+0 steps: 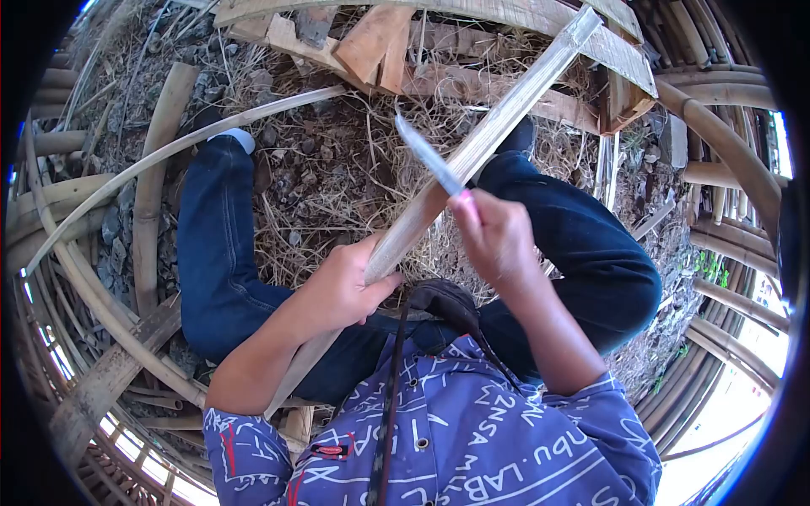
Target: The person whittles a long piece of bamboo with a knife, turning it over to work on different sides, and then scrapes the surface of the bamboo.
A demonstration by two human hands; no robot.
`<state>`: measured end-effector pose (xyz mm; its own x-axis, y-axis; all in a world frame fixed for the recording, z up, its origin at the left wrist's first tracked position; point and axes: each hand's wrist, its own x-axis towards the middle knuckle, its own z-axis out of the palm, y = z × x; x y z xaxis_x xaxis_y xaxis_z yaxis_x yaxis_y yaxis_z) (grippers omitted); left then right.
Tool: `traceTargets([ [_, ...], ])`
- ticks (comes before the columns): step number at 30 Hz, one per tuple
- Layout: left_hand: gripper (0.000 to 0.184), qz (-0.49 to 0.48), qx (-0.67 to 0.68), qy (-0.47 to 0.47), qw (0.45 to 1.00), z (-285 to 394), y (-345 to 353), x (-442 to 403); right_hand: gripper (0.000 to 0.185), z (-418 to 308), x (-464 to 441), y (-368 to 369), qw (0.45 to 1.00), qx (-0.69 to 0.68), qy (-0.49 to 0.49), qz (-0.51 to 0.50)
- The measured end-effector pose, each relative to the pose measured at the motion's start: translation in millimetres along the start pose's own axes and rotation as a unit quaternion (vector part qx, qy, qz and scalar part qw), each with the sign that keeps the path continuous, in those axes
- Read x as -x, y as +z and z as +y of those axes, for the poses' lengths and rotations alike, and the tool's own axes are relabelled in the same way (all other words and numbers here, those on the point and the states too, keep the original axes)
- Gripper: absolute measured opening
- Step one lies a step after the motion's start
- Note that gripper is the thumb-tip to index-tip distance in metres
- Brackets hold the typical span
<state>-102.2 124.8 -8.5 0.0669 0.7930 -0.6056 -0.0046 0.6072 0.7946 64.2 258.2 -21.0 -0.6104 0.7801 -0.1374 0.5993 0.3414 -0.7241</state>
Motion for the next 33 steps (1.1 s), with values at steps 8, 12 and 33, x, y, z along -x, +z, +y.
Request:
traceTargets([
  [8, 0.036, 0.013, 0.005, -0.012, 1.0, -2, 2, 0, 0.04, -9, 7, 9, 0.999, -0.042, 0.025, -0.022],
  [12, 0.028, 0.025, 0.012, -0.013, 1.0, 1, 7, 4, 0.049, -9, 10, 10, 0.999, -0.015, 0.026, -0.016],
  [33, 0.026, 0.079, 0.027, 0.026, 0.996, 2, 84, 6, 0.046, -3, 143, -48, 0.92, -0.385, 0.03, 0.065],
])
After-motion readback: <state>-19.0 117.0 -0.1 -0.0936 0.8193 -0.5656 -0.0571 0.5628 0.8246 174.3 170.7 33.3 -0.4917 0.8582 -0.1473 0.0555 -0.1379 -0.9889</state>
